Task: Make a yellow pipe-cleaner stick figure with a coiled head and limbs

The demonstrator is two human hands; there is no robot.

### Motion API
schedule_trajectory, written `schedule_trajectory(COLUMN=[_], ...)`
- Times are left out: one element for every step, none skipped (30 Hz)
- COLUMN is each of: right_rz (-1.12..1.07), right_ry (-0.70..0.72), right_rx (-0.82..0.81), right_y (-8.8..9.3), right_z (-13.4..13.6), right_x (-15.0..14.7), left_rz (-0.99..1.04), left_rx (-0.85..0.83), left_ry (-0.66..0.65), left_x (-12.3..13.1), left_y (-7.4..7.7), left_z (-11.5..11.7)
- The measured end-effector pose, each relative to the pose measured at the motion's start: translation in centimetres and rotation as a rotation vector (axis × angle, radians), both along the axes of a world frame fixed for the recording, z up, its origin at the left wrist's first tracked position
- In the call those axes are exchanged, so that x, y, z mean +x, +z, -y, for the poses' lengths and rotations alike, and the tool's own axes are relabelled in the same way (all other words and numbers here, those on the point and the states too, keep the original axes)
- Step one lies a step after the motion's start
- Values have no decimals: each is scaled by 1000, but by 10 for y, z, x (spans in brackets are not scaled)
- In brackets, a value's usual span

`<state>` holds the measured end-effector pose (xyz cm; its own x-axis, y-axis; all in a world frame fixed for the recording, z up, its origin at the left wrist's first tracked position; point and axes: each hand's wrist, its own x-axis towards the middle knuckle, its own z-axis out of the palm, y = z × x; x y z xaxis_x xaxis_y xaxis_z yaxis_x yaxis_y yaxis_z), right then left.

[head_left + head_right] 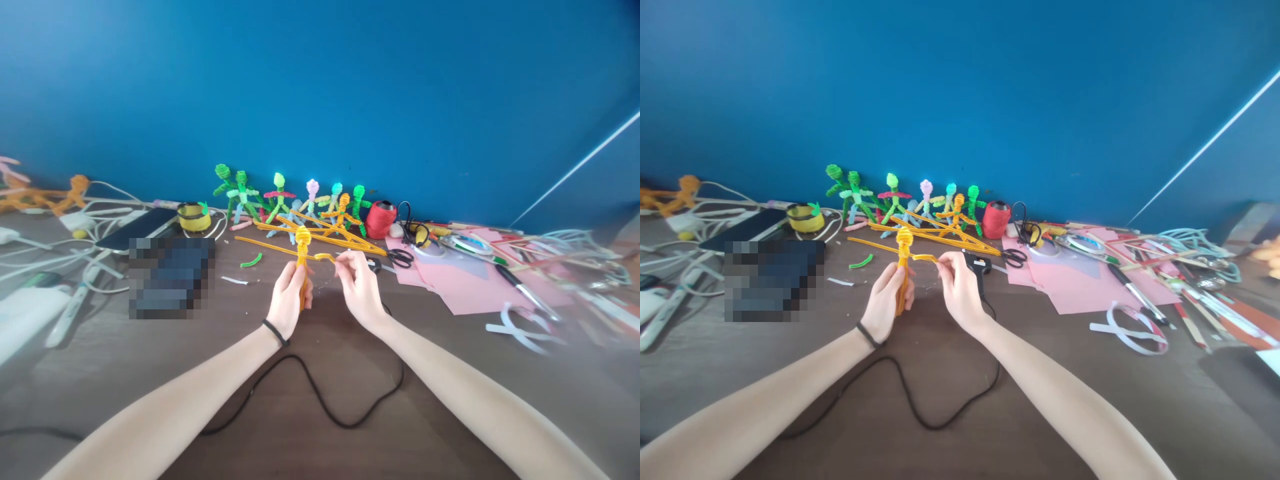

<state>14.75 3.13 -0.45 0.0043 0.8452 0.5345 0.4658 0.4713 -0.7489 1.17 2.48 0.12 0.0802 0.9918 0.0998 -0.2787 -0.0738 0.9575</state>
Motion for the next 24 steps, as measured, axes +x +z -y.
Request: schedule_trajectory(right_rz=[-33, -56, -71, -79, -83, -82, -77, -69, -60, -53, -48, -47, -48, -51, -55, -58, -60, -60, -58, -53, -46, -38, -29, -21], right_ry=[26, 57, 90, 120, 142, 153, 155, 152, 151, 152, 155, 160, 164, 166, 164, 161, 154, 145, 135, 124, 112, 101, 92, 84], right_rx=[18, 28, 29, 26, 23, 23, 27, 34, 39, 43, 43, 40, 36, 32, 31, 32, 36, 44, 56, 70, 82, 92, 98, 101], right_y=[-1, -1, -1, -1, -1, 0, 1, 2, 3, 4, 5, 7, 8, 8, 9, 9, 10, 10, 11, 11, 11, 12, 12, 12], right_z=[2, 4, 6, 7, 9, 11, 12, 14, 14, 15, 16, 16, 16, 16, 16, 16, 16, 16, 16, 16, 16, 16, 16, 16], right_x=[-1, -2, -3, -5, -6, -7, -8, -8, -9, -9, -9, -9, -9, -8, -8, -8, -8, -8, -7, -7, -7, -7, -6, -6], left_rz=[-15, -24, -25, -20, -13, -4, 2, 4, 1, -6, -15, -23, -30, -34, -36, -38, -39, -38, -36, -32, -28, -25, -24, -25], left_rx=[-14, -24, -30, -34, -38, -41, -44, -47, -51, -54, -55, -54, -51, -48, -46, -43, -42, -39, -35, -31, -28, -26, -26, -26], left_ry=[-24, -45, -60, -70, -77, -82, -85, -88, -94, -101, -112, -123, -134, -142, -147, -150, -155, -161, -169, -176, -181, -185, -186, -185], left_x=[0, 0, 0, 0, 0, 1, 1, 2, 2, 3, 3, 3, 4, 4, 4, 4, 4, 4, 4, 4, 4, 4, 4, 4], left_y=[1, 1, 2, 2, 2, 3, 3, 3, 3, 3, 3, 2, 2, 2, 2, 2, 1, 1, 1, 0, 0, 0, -1, -1], left_z=[0, 1, 1, 2, 3, 3, 3, 4, 4, 4, 4, 4, 5, 5, 5, 5, 5, 4, 4, 4, 4, 3, 3, 3])
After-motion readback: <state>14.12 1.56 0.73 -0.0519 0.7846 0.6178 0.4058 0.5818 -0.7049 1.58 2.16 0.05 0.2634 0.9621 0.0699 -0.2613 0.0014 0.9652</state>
